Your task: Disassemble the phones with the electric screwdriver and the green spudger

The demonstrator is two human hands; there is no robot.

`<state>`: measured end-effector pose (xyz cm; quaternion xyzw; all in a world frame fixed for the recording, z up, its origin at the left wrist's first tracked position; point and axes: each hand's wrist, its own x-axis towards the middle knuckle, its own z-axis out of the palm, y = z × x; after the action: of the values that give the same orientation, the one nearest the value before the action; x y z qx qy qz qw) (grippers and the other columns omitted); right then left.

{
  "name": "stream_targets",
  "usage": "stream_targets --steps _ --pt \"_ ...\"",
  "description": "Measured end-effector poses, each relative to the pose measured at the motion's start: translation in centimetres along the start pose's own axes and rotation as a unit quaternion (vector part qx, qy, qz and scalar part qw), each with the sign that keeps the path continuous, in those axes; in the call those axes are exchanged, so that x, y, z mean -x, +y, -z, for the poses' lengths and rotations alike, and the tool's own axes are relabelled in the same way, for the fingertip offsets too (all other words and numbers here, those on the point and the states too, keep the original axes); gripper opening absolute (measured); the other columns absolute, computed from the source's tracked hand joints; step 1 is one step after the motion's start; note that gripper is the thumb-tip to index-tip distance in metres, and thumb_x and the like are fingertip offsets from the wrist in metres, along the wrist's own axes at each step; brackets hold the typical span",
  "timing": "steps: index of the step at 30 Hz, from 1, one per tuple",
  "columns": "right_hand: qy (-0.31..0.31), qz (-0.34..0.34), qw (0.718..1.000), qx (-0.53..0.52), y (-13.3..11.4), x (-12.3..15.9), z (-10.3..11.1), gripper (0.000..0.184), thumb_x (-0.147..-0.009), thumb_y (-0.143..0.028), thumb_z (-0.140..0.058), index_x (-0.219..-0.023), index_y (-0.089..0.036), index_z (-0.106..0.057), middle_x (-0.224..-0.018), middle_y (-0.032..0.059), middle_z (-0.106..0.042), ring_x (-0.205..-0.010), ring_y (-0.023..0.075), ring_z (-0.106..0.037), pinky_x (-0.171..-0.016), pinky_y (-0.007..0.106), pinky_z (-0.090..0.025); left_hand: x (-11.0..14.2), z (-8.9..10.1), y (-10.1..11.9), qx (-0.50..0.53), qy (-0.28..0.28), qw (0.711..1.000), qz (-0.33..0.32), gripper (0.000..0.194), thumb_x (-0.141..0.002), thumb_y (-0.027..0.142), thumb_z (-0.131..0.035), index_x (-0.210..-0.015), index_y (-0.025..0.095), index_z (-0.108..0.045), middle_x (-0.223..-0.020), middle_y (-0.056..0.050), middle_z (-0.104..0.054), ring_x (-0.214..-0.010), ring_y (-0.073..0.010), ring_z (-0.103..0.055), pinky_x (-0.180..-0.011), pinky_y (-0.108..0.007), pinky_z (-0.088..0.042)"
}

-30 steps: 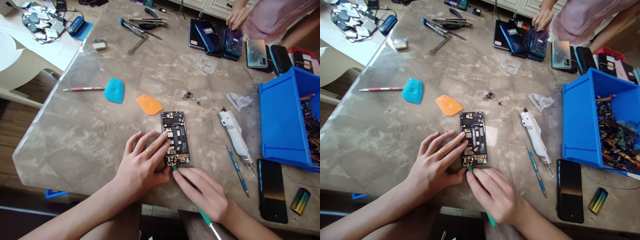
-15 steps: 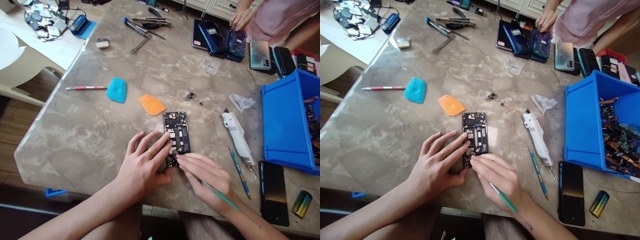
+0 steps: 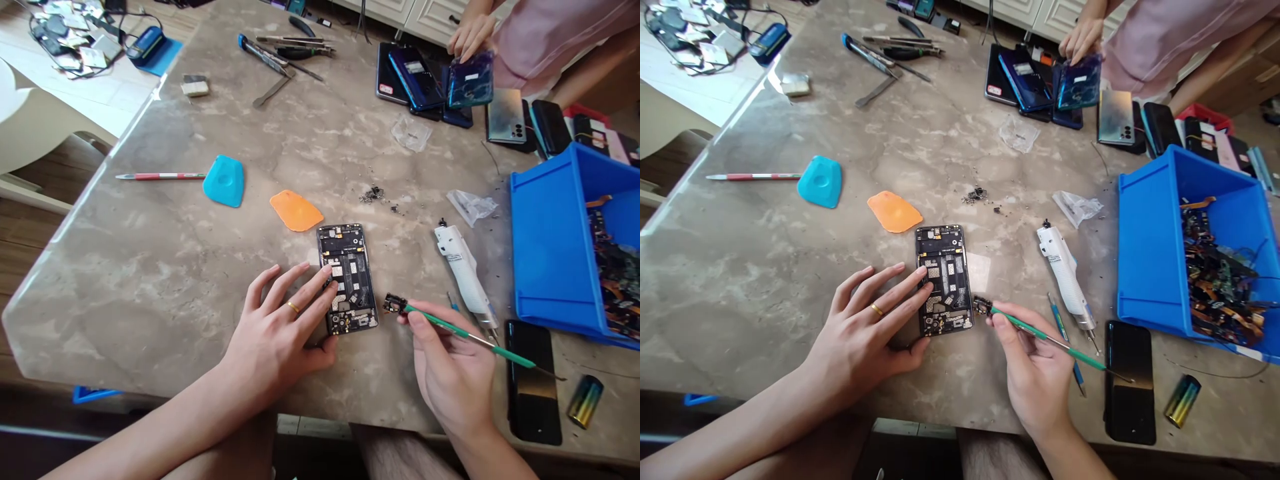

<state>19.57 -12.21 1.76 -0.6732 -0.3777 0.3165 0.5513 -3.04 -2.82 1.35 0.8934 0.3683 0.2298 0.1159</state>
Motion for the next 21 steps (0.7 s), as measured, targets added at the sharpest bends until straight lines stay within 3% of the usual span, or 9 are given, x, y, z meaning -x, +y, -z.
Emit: stream_targets --steps 8,15,21 --pt "0.040 -0.033 0.997 -0.064 -0.4 -0.2 0.4 0.013 -0.091 -0.024 -0.083 -0.104 -0.023 -0.083 -0.093 0.0048 -0.081 -0.078 0.0156 -0.078 -0.076 0.026 -0.067 -0.2 0.1 -0.1 -0.009 0.004 1.000 -0.010 0.043 -0.094 0.035 -0.067 -0.135 0.019 -0.066 -0.149 -0.004 -0.064 -0.134 -0.0344 -0.061 -0.118 -0.055 -0.038" --pt "0.016 -0.008 0.998 -0.053 -1.7 0.4 0.2 0.011 -0.093 -0.023 -0.080 -0.103 -0.023 -0.084 -0.093 0.0056 -0.081 -0.075 0.0174 -0.079 -0.071 0.026 -0.069 -0.3 0.0 -0.1 -0.008 0.008 1.000 -0.009 0.042 -0.094 0.034 -0.066 -0.133 0.020 -0.068 -0.148 -0.002 -0.065 -0.133 -0.0337 -0.062 -0.117 -0.054 -0.038" --pt "0.059 0.017 0.996 -0.071 -3.1 -0.1 1.9 0.013 -0.091 -0.019 -0.081 -0.103 -0.021 -0.084 -0.091 0.0055 -0.082 -0.078 0.0189 -0.079 -0.074 0.026 -0.070 -0.1 0.0 -0.1 -0.007 0.009 1.000 -0.010 0.041 -0.096 0.035 -0.064 -0.134 0.019 -0.068 -0.149 -0.002 -0.064 -0.134 -0.0335 -0.061 -0.117 -0.054 -0.037"
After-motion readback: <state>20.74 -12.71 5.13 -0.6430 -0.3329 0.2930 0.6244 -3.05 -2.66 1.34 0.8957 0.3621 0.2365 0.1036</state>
